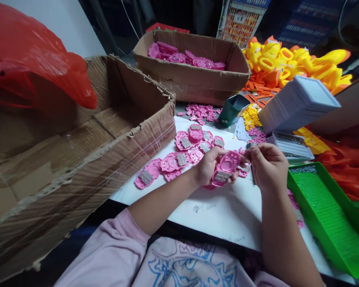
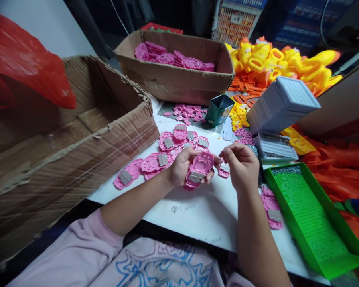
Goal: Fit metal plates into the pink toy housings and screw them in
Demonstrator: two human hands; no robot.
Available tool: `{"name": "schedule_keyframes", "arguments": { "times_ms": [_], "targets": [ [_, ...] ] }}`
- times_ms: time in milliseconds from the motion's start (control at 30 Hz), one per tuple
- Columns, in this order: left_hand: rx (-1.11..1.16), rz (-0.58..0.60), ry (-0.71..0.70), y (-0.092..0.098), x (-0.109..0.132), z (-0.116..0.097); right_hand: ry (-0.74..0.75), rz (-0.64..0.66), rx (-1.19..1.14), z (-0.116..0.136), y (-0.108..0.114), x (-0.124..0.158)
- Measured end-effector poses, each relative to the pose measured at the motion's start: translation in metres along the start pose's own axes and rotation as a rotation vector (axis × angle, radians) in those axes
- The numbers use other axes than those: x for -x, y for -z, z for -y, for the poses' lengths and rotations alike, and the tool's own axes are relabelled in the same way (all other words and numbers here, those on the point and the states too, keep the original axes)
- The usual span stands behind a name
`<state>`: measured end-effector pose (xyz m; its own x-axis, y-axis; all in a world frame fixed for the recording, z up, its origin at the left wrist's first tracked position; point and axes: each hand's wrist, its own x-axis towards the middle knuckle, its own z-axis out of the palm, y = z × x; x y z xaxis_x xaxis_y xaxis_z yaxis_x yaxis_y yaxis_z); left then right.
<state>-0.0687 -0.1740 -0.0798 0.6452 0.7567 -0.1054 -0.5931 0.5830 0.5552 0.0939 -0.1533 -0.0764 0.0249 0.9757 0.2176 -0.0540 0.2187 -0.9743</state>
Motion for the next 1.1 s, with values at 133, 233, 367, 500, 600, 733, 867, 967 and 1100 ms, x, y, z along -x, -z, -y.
{"name": "schedule_keyframes", "arguments": {
  "times_ms": [133, 233, 367, 500, 600, 733, 867, 967, 1100],
  "targets": [
    [-0.035, -0.061, -0.023, -0.005, 0.001, 0.001, 0.06, 0.024, 0.053, 0.005, -0.002, 0.004],
    [-0.067, -0.076, -0.004, -0.008, 0.002, 0.0, 0.101, -0.038, 0.063, 0.008, -0.006, 0.006],
    [-0.056, -0.069, 0.005, -0.007, 0.001, 0.001, 0.164, -0.177, 0.033, 0.007, -0.011, 0.008],
    [-0.031, -0.091, 0.016, -0.005, -0.001, 0.003, 0.261, -0.122, 0.105, 0.004, -0.01, 0.006],
    [-0.001, -0.103, 0.027, -0.006, -0.002, 0.003, 0.326, -0.025, 0.191, 0.007, -0.008, 0.006],
    [-0.011, -0.094, 0.036, -0.005, -0.002, 0.004, 0.329, 0.097, 0.276, 0.013, -0.007, 0.007],
    [-0.054, -0.082, 0.048, -0.002, -0.003, 0.005, 0.259, 0.082, 0.212, 0.011, -0.008, 0.008],
    [-0.062, -0.091, 0.057, -0.002, -0.003, 0.006, 0.118, 0.025, 0.101, 0.008, -0.01, 0.009],
    [-0.082, -0.053, 0.033, -0.004, -0.003, 0.007, 0.063, -0.017, 0.091, 0.005, -0.01, 0.008]
  ]
}}
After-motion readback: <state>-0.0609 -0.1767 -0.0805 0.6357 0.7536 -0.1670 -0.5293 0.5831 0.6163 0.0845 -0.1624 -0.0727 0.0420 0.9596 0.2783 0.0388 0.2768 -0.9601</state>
